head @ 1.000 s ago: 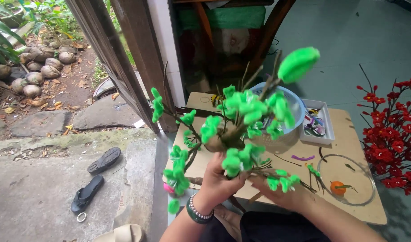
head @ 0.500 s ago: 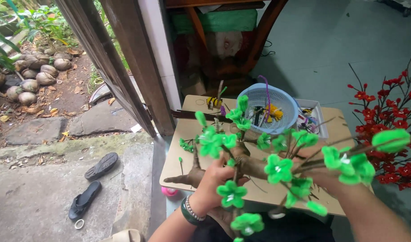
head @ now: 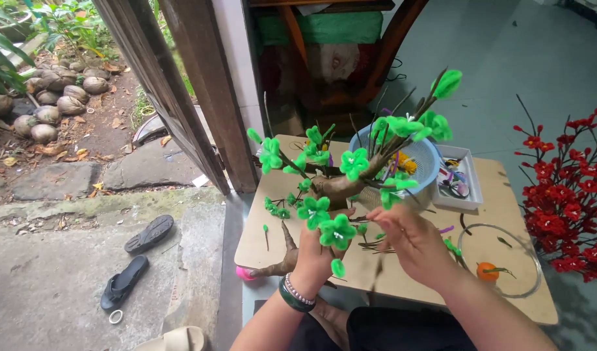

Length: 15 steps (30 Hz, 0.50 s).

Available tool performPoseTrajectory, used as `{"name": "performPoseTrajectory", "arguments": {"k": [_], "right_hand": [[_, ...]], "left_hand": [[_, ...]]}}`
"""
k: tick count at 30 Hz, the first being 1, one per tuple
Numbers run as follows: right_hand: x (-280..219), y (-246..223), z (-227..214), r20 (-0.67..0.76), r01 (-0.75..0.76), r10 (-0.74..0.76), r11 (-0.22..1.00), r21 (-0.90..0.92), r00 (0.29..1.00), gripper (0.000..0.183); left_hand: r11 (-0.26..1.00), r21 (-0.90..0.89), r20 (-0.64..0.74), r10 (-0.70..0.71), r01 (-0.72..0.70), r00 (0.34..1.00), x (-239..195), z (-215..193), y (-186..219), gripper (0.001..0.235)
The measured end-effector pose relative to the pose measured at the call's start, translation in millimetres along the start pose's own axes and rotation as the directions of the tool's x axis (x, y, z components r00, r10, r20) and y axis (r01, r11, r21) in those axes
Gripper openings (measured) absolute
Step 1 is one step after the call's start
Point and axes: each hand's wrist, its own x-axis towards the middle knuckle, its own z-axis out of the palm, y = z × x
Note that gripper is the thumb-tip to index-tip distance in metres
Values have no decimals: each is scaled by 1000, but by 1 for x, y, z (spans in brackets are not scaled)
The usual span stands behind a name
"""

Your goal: A person is shown assembling an artificial tree by manually attaching green blossoms to a brown branch structure.

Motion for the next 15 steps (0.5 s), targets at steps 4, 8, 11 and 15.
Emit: {"name": "performPoseTrajectory", "arguments": {"k": [4, 8, 11, 15], "right_hand": [[23, -14, 8, -73, -434, 494, 818, 376, 867, 27], [46, -33, 11, -21, -571, 788, 464, 677, 615, 23], [55, -63, 14, -80, -469, 766, 469, 749, 638, 28], [19, -9, 16, -108, -598, 721, 640, 483, 684, 24]], "left_hand": [[993, 42, -44, 114, -112, 993, 5, 6, 7, 34], [961, 101, -103, 267, -257, 958, 12, 10, 14, 25], [950, 159, -85, 284, -268, 955, 13, 10, 23, 34], [958, 200, -103, 229, -205, 968, -3, 17, -20, 30]]}}
